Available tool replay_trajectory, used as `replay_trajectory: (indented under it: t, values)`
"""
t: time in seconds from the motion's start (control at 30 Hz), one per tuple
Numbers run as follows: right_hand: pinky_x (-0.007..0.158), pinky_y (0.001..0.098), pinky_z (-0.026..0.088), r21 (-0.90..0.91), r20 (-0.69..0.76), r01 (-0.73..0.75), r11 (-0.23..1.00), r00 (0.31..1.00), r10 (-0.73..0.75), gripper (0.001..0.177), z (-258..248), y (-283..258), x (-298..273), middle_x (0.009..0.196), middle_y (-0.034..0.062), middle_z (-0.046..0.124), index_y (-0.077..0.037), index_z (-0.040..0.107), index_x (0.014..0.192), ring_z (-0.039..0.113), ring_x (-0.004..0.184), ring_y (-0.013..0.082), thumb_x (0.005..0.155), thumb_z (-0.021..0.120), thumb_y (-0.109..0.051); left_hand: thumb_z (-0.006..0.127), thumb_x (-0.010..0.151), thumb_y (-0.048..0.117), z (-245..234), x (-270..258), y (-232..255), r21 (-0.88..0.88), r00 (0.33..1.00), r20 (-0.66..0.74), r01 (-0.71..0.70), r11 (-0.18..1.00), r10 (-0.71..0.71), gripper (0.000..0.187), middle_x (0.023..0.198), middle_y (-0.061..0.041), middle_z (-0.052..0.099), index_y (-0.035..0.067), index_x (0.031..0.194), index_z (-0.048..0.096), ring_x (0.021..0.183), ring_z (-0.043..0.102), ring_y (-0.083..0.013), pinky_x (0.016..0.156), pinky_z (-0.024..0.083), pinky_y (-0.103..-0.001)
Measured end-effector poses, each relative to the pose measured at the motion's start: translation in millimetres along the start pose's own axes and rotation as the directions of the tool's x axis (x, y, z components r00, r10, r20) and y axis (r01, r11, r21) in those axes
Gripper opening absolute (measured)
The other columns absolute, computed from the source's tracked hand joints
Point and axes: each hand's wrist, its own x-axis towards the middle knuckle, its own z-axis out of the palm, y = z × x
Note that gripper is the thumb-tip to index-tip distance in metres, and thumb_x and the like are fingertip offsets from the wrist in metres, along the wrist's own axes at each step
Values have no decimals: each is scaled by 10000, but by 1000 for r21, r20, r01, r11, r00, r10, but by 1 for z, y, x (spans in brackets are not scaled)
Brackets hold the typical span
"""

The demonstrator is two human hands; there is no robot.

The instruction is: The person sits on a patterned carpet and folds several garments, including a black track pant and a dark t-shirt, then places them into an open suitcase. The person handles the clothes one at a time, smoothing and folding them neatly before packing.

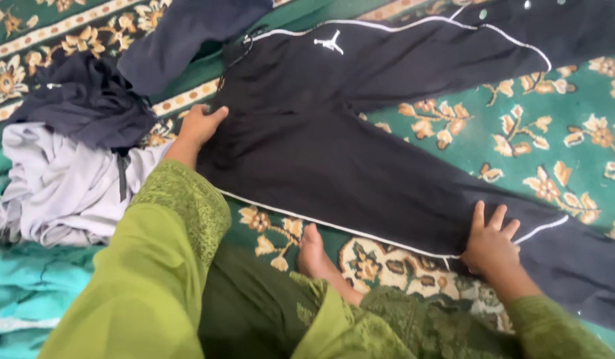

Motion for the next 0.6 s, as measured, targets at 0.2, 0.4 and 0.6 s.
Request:
replay_trajectory:
  t: [0.2,0.4,0.6]
  values:
    - [1013,753,398,-27,-47,-135,990,990,134,1074,3,-22,1,1708,262,-61,-186,-35,1666,56,1507,595,851,665,-197,815,816,545,4,50,79,-208,938,191,326,922,-288,858,1374,-215,603,-54,1372,551,1263,592,-360,1002,480,-467]
    - [1050,739,381,-17,-33,-146,989,989,145,1075,7,-21,2,1705,259,-63,-180,-37,1656,51,1519,582,845,668,-208,846,751,371,7,88,61,-214,998,-62,16,977,-30,644,1225,-187,731,-25,1229,673,1101,717,-304,957,544,-407]
    - [1056,744,355,-28,-66,-137,990,989,135,1046,9,-19,1,1699,276,-43,-156,-26,1661,55,1510,592,851,635,-170,832,833,497,13,63,20,-184,983,-151,-129,974,102,700,1209,-220,706,-47,1235,653,1123,677,-336,964,512,-420]
